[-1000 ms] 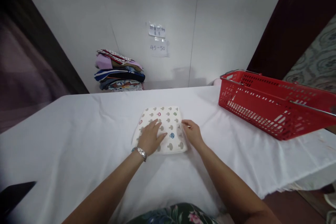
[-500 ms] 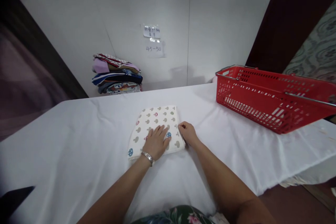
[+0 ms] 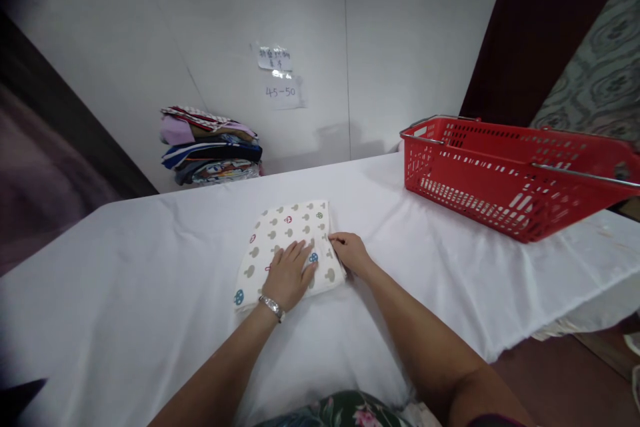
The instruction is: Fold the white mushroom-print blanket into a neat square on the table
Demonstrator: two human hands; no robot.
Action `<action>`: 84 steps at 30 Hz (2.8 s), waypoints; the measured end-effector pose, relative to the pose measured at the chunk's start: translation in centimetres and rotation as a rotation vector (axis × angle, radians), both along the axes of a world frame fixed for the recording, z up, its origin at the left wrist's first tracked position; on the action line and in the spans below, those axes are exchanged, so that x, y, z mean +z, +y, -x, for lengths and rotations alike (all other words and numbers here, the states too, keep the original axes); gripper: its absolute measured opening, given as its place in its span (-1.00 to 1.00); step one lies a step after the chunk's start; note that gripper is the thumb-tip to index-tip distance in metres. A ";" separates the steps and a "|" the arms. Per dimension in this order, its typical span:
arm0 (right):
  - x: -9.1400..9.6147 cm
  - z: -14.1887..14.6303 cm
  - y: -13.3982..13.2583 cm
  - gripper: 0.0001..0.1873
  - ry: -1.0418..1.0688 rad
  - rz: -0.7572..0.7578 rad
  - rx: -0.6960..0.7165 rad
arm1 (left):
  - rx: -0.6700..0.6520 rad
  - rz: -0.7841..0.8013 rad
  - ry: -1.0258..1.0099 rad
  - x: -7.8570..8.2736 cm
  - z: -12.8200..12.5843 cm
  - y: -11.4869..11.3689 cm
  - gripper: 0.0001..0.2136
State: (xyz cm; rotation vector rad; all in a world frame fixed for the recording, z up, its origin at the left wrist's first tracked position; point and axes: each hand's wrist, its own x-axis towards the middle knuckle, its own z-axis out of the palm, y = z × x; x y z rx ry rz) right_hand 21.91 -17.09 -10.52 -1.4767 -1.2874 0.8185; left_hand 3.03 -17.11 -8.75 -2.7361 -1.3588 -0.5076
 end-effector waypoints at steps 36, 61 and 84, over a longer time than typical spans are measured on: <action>0.8 0.4 0.4 -0.78 -0.272 -0.032 -0.136 | -0.020 0.008 -0.039 0.2 0.1 0.0 -0.63; 0.6 -0.3 2.5 -0.89 -0.242 0.054 -0.048 | 0.088 0.108 0.047 0.4 1.3 0.5 -0.54; 0.7 -1.8 11.7 -0.85 -0.430 0.131 -0.195 | 0.080 0.077 -0.010 0.4 1.4 0.4 -0.57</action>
